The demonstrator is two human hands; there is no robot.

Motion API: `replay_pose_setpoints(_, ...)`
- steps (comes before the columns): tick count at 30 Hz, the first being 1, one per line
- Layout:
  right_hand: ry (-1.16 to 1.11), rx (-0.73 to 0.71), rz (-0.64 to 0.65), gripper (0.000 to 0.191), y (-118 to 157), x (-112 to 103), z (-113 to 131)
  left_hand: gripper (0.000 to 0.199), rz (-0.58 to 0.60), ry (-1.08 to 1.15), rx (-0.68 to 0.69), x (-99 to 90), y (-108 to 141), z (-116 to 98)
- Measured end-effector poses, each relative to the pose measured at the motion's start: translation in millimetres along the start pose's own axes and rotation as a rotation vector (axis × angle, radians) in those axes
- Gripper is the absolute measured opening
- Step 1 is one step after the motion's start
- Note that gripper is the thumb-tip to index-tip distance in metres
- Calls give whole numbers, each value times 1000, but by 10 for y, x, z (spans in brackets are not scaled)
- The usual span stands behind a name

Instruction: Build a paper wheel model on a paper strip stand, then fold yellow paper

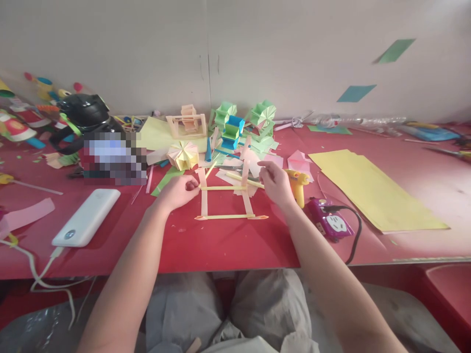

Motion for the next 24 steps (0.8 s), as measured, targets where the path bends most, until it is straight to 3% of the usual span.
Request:
replay_pose_setpoints(7, 171, 28, 33, 27, 14, 23, -3, 21, 44, 34, -63, -10, 33, -6)
replay_pose_setpoints(12, 330, -27, 103, 23, 19, 58, 42, 21, 47, 2, -87, 0, 41, 25)
replay_pose_setpoints(17, 479, 52, 210, 16, 6, 131, -128, 21, 42, 28, -92, 15, 61, 18)
replay_pose_setpoints(20, 559, 61, 258, 10, 1, 147, -189, 19, -131, 63, -70, -142, 18, 55)
replay_pose_setpoints(24, 561, 57, 217, 9, -4, 93, -147, 28, -615, 45, -128, -580, -57, 284)
Point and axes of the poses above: each hand's wrist, its own y-axis away from the middle knuckle, its own x-axis out of the palm, z = x × y, the point moved 8 cm from there along -y, towards the middle knuckle, and after that the axes turned 6 degrees about z, right-handed, at the moved point
